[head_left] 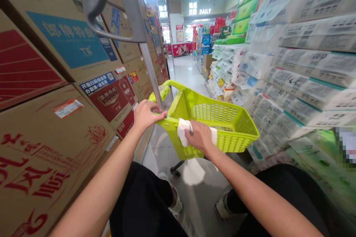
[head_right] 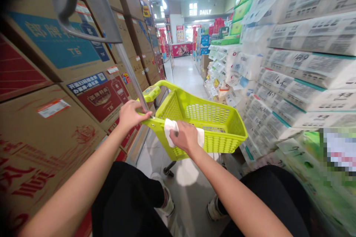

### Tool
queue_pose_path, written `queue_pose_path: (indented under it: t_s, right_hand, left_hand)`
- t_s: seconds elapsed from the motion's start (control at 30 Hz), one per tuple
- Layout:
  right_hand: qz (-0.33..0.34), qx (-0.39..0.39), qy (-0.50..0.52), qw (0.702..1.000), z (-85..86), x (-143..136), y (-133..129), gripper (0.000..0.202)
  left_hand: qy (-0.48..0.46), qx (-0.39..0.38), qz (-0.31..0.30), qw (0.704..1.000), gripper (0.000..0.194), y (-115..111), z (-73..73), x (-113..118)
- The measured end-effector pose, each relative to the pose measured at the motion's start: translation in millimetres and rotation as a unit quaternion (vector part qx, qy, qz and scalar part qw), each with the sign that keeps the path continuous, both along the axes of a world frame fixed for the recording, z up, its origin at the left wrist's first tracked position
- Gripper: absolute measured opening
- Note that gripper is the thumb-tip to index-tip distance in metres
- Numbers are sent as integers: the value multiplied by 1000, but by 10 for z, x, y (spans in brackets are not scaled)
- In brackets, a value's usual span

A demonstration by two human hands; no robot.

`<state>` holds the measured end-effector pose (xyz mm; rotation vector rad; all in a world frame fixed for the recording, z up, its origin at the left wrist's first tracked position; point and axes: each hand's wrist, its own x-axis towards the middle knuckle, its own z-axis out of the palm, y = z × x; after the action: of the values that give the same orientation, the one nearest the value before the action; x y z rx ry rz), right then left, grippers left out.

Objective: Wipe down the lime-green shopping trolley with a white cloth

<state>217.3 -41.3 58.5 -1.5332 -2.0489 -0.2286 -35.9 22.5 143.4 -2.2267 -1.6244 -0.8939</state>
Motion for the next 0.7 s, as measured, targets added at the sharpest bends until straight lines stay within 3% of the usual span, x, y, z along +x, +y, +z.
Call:
queue_pose_path:
  t_s: [0.07,0.13,0.2,0.27,0.37,0.43,0.5,0.57,0.63,0.7]
  right_hand:
    - [16,-10,-9,1000,67,-88,52,33]
    - [47,-41,-49,997,89,106,74,38]
    - [56,-89,-104,989,47,548,53,43]
    - [16,-138,-149,979,-61,1122,-12,49]
    - [-56,-177,-161,969,-280,1876,-147,55]
    - [-71,-177,-160,969,-387,2101,-222,55]
    - [-91,-170,-159,968,-426,2054,-272,52]
    - [-130,-162,-148,967,-408,1810,-308,50]
    - [-148,-156,-125,969,-362,1487,-355,48]
    - [-129,-155,-103,974,-318,1172,-442,45]
  left_hand:
    - [-13,0,-15,1000,42,19,6,23]
    - [-21,-8,-46,999,42,75,13,-4]
    - [-27,-16,-72,997,43,166,16,-79]
    - [-31,-7,-71,997,45,272,4,-177]
    - [-44,24,-18,999,45,387,-65,-259]
    - [-76,39,35,996,41,402,-160,-181]
    - [-144,55,101,983,49,364,-304,54]
    - [-242,56,163,955,73,286,-502,435]
    - [-325,-6,162,932,99,188,-745,886]
    - [-378,-95,128,912,110,103,-1005,1290]
